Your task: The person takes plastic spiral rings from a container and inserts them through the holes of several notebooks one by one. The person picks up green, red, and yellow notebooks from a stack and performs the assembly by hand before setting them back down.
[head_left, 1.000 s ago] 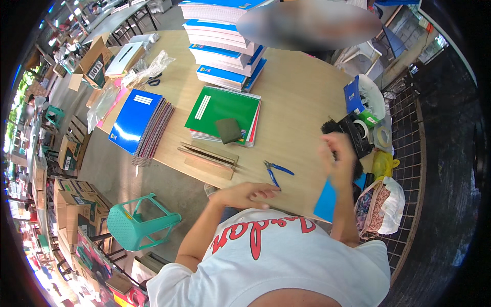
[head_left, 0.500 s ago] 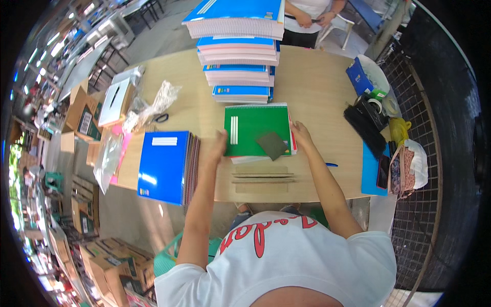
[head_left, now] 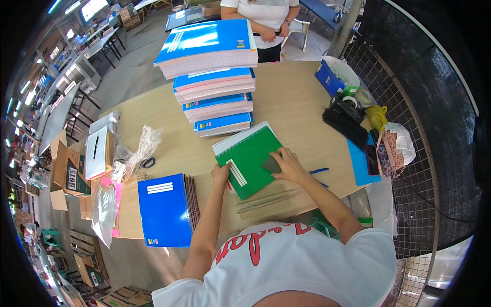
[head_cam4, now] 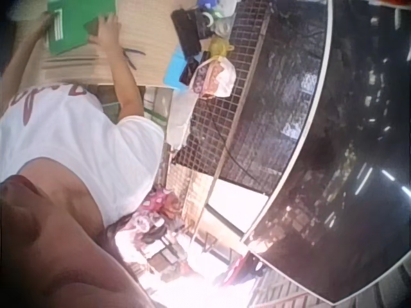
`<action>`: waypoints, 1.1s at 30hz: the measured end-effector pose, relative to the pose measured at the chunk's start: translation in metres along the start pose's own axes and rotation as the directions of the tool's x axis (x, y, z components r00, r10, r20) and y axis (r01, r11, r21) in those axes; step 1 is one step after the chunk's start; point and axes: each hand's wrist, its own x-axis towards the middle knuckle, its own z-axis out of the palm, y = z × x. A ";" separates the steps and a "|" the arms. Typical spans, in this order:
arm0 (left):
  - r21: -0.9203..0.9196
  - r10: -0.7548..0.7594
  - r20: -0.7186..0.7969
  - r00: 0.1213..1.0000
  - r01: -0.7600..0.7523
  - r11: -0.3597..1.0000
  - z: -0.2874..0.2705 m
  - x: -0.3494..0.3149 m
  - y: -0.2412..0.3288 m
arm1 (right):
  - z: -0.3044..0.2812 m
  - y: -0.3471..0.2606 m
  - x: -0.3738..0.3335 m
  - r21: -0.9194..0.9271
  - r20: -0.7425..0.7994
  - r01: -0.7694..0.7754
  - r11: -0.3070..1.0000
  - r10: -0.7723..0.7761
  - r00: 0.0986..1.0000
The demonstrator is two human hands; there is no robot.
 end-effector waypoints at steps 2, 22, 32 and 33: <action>0.000 -0.067 -0.072 0.995 0.067 0.998 0.011 0.000 0.006 | -0.001 0.038 -0.010 0.020 -0.191 -0.109 0.994 0.111 0.975; -0.159 -0.267 0.125 0.956 0.285 0.945 -0.002 -0.022 0.073 | 0.089 0.088 0.078 0.394 0.094 -0.518 0.759 0.528 0.844; 0.063 -0.077 -0.027 0.997 0.078 0.995 0.002 -0.039 0.049 | 0.100 0.092 0.052 0.622 0.171 -0.482 0.617 0.494 0.853; 0.057 -0.083 -0.043 0.996 0.085 0.995 -0.003 -0.041 0.050 | 0.094 0.081 0.052 0.578 0.143 -0.524 0.625 0.555 0.819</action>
